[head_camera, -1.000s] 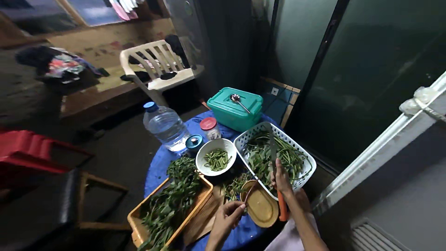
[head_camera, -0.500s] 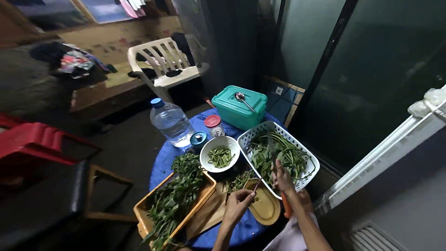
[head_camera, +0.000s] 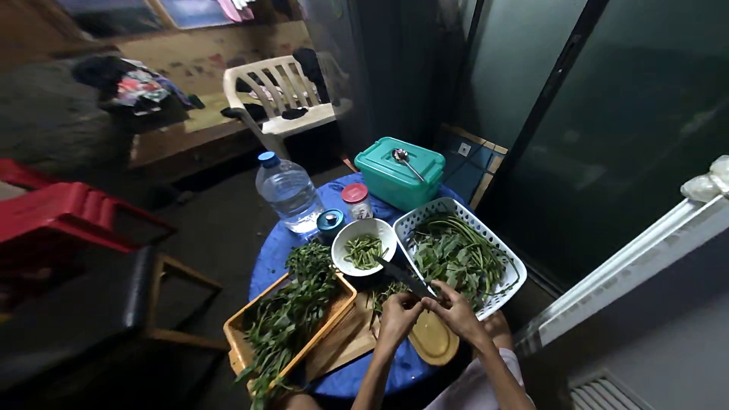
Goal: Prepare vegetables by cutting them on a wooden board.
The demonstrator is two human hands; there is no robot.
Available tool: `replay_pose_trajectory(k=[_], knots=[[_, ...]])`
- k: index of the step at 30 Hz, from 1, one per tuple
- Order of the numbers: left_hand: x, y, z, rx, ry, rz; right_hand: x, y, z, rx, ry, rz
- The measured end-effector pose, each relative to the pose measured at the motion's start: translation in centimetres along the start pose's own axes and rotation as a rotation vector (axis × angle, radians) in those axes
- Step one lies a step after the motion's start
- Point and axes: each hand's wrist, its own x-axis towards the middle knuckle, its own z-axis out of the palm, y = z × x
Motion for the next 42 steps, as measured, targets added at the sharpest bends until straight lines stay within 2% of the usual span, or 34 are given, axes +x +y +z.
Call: replay_pose_trajectory(k=[2,5,9,11,14,16,20,27,33,35,39,42], knots=[[0.0,-0.4,0.3,-0.027,-0.024,0.041,0.2,0.5,0.3,0.060,0.067,-0.015],[0.5,-0.5,1.0,-0.057,-0.035,0.006,0.3,1.2,1.3,0.108,0.189,-0.013],[0.8,-0.5,1.8,-0.111,-0.080,-0.053,0.8,1.6,1.7,0.176,0.393,0.152],[0.8,-0.8,1.9,-0.152,-0.062,-0.062,1.1,1.9,0.6,0.280,0.387,0.288],[1.2,-1.2,1.9,-0.288,0.023,-0.080,0.6,2.3,-0.7,0.431,0.276,0.447],[1.6,-1.2,2.1,-0.372,0.042,-0.084,-0.1,2.0,-0.8,0.420,0.245,0.426],[1.9,-1.0,3.1,-0.438,0.006,-0.113,-1.1,0.9,0.8,0.380,0.176,0.252],[1.7,-2.0,3.0,-0.602,0.067,-0.114,-0.9,-0.3,3.6,0.034,0.288,0.251],[2.6,-2.2,2.9,-0.521,0.243,-0.147,-0.5,-1.3,5.6,-0.121,0.436,0.136],[3.6,-3.4,0.7,-0.342,0.283,-0.175,-0.6,-0.9,5.0,-0.171,0.465,0.123],[4.2,-5.7,-4.0,0.051,0.222,-0.160,0.7,0.3,2.0,-0.256,0.413,0.244],[2.8,-7.3,-6.9,0.061,0.314,-0.148,1.8,1.5,-0.6,-0.337,0.327,0.298]])
